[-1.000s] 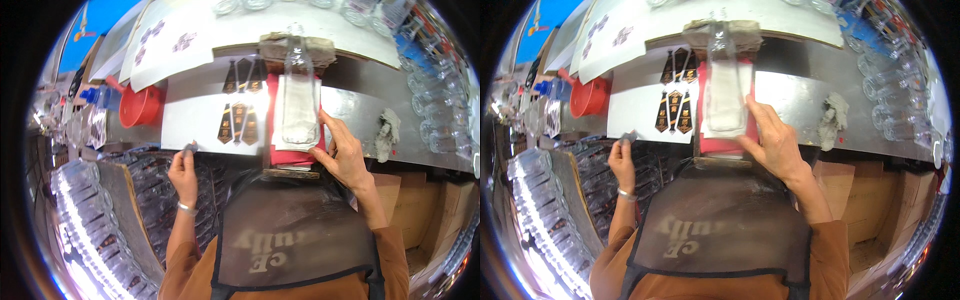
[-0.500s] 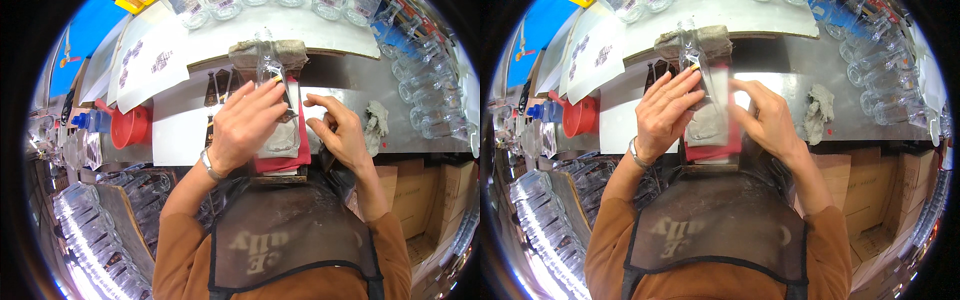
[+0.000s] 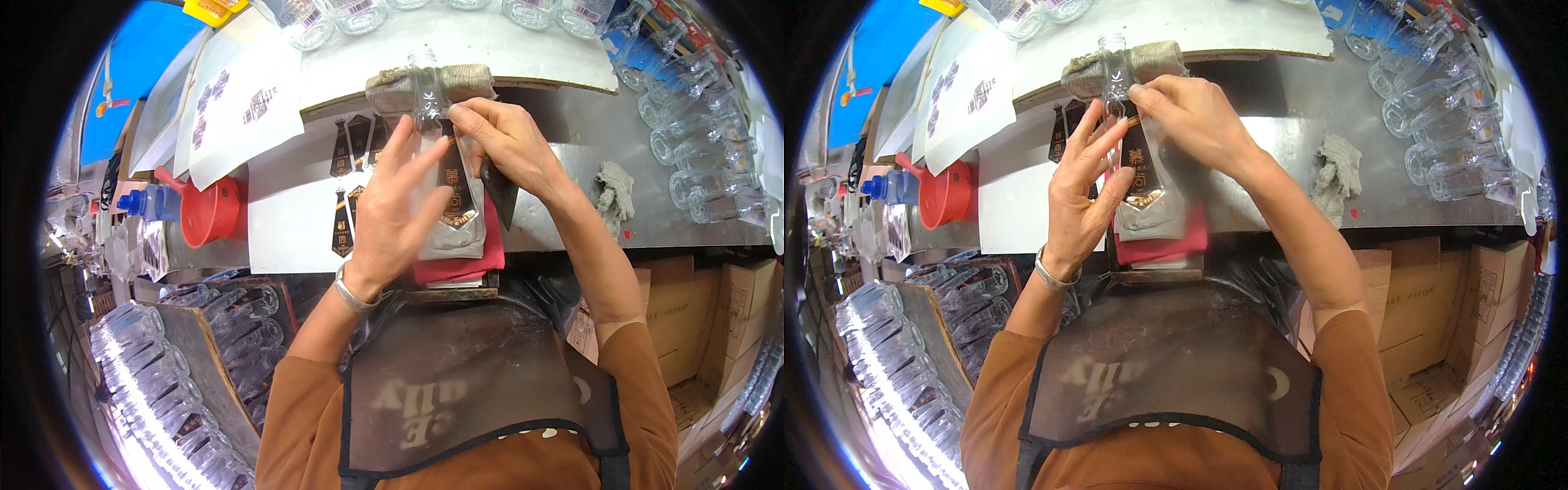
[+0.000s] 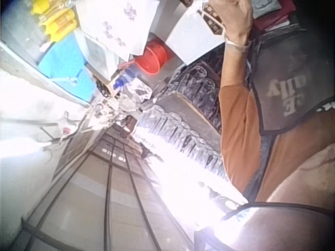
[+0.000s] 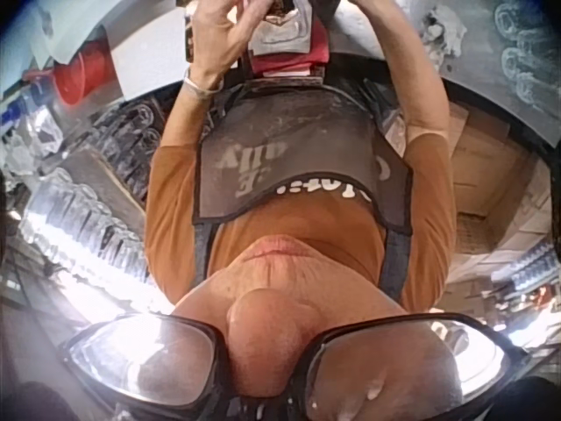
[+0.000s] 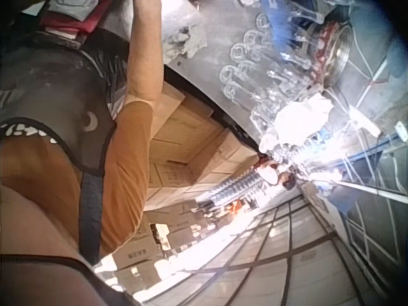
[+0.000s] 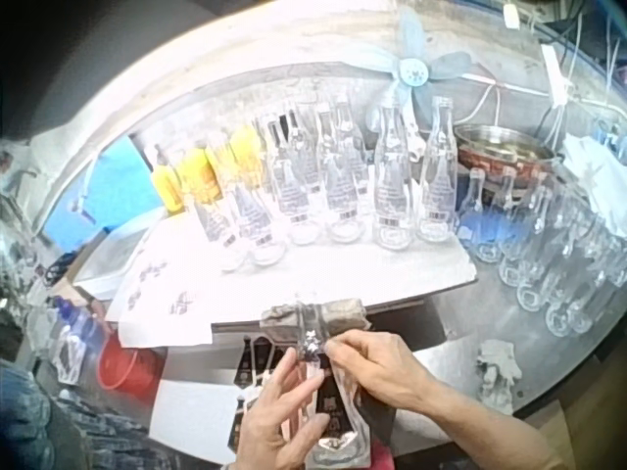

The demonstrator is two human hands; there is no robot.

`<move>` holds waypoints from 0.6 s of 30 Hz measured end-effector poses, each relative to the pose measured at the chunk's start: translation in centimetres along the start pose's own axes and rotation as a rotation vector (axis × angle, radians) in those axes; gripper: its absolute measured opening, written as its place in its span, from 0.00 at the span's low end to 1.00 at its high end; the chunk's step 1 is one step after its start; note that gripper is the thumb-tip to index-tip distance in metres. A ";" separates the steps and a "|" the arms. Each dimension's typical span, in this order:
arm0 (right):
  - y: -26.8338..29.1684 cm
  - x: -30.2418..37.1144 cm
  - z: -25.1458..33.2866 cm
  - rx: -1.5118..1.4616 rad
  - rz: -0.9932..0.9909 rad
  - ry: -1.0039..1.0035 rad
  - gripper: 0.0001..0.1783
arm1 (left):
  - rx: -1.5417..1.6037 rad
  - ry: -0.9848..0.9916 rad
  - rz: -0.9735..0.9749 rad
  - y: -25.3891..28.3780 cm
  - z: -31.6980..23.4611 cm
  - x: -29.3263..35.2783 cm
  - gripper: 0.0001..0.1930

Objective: The person repeatedly picks clear plastic bottles, places them on a padded stand, applies a printed label to the bottle surface, and smooths it with a black squeegee. The person then sets the labeled bottle aside and repeats the process with additional bottles.

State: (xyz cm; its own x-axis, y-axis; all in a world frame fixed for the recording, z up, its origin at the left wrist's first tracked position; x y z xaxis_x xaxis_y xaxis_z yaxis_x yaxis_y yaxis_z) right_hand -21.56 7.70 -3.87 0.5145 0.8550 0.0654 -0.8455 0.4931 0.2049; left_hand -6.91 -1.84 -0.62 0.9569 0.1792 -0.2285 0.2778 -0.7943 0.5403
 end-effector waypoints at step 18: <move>-0.1 -0.1 1.0 0.054 -0.037 -0.002 0.27 | 0.214 -0.007 -0.078 0.7 1.1 -0.3 0.29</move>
State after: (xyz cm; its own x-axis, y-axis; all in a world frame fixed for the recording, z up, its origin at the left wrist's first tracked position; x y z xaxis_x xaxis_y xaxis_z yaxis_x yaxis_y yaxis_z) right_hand -21.39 7.45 -2.94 0.5459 0.8358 0.0585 -0.8168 0.5153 0.2595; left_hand -7.09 -3.08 -1.05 0.9326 0.2414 -0.2685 0.3256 -0.8835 0.3367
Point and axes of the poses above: each hand's wrist, its own x-axis away from the middle knuckle, its own y-axis out of the back of the hand, z = x × y, the point moved 7 cm from there along -x, towards the middle knuckle, and after that the axes turned 8 degrees about z, right-handed, at the moved point
